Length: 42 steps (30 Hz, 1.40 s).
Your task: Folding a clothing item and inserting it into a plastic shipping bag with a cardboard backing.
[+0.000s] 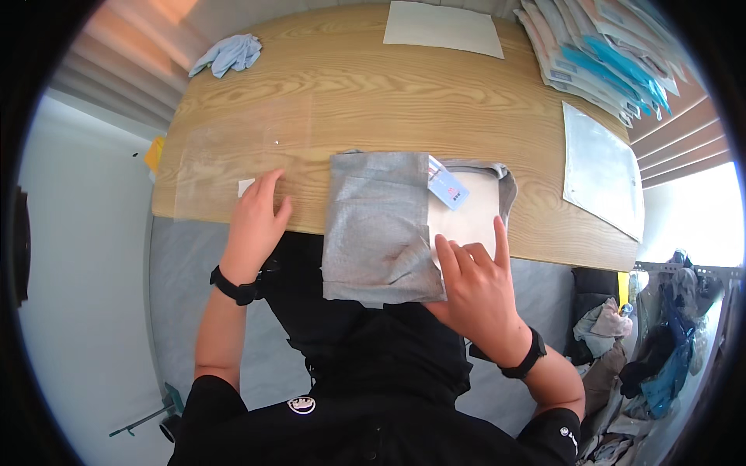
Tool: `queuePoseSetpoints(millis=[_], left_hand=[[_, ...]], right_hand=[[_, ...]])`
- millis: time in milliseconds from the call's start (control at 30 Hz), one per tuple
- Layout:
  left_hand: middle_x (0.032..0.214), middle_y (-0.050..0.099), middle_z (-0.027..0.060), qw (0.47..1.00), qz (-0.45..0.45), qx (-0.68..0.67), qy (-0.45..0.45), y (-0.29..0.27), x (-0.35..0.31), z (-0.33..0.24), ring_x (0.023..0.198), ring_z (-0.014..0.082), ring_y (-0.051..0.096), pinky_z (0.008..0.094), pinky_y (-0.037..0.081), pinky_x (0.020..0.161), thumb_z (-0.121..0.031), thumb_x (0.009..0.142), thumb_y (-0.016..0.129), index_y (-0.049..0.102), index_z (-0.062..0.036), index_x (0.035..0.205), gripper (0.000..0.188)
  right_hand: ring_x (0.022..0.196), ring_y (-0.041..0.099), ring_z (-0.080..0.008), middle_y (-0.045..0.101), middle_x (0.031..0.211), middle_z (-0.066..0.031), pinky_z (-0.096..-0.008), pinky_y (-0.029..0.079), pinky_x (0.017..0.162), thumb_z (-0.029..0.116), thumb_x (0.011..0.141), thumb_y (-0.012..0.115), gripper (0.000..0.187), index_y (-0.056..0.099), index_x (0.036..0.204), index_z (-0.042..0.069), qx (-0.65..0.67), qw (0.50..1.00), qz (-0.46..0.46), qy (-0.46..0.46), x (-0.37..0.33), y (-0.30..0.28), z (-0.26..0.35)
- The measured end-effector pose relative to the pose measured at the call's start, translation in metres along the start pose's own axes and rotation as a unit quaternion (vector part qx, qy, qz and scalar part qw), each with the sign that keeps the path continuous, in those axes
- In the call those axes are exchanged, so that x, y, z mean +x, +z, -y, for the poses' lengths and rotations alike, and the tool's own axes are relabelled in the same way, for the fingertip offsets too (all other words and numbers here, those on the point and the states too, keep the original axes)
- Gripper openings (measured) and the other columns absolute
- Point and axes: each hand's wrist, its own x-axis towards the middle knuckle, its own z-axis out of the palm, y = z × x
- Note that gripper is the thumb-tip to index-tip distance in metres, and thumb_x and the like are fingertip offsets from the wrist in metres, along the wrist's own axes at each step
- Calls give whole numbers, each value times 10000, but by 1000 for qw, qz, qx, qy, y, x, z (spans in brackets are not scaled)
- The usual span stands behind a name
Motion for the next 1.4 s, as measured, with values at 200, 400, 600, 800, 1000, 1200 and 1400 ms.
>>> queuePoseSetpoints(millis=[200,400,600,800,1000,1200,1400], left_hand=[[970,663,179,997,-12,-40,-62,-4,0,3,849,310,660,363,522,723,-17,841,590,563,-26,1093,254],[870,669,164,989,-59,-111,-77,-4,-2,4,796,284,670,350,523,707,22,842,563,556,-6,987,148],[879,656,161,992,-78,-77,-63,-11,-5,-2,822,298,661,354,516,709,53,811,561,544,-2,961,160],[861,642,137,993,-96,-55,-43,-3,-10,-2,774,315,635,382,496,676,47,793,580,604,-15,972,191],[817,628,113,991,-108,-68,-31,4,-11,-4,739,319,619,379,486,637,-51,821,636,618,-27,899,84],[850,645,130,984,-151,-83,-51,5,-6,-8,790,299,643,359,497,696,-71,884,604,570,-6,898,75],[983,666,134,952,-225,-195,-71,5,-5,-6,859,302,671,371,517,690,50,891,512,487,-19,861,79]], right_hand=[[1163,531,-324,642,978,-89,-660,97,1117,383,635,769,662,588,1149,7,24,997,3,-72,25,-14,-16],[1262,441,-351,523,1186,-161,-627,103,1129,428,615,784,696,574,1136,17,8,997,27,-68,28,6,0],[1195,463,-337,518,1162,-156,-635,192,1098,501,578,794,814,564,1229,70,-38,996,-36,-78,32,10,15],[1114,491,-299,521,1082,-122,-630,205,1095,465,646,743,671,614,1187,89,-35,995,-18,-88,35,14,17],[1123,481,-330,511,1118,-147,-602,231,1093,370,672,712,509,659,1060,45,62,992,6,-113,59,3,1],[1214,464,-485,271,1421,-385,-456,458,952,378,662,730,770,456,1271,-4,100,992,7,-71,88,-3,-21],[1244,460,-432,225,1502,-300,-442,417,999,474,732,702,913,324,1426,16,58,989,130,-25,123,-23,-30]])
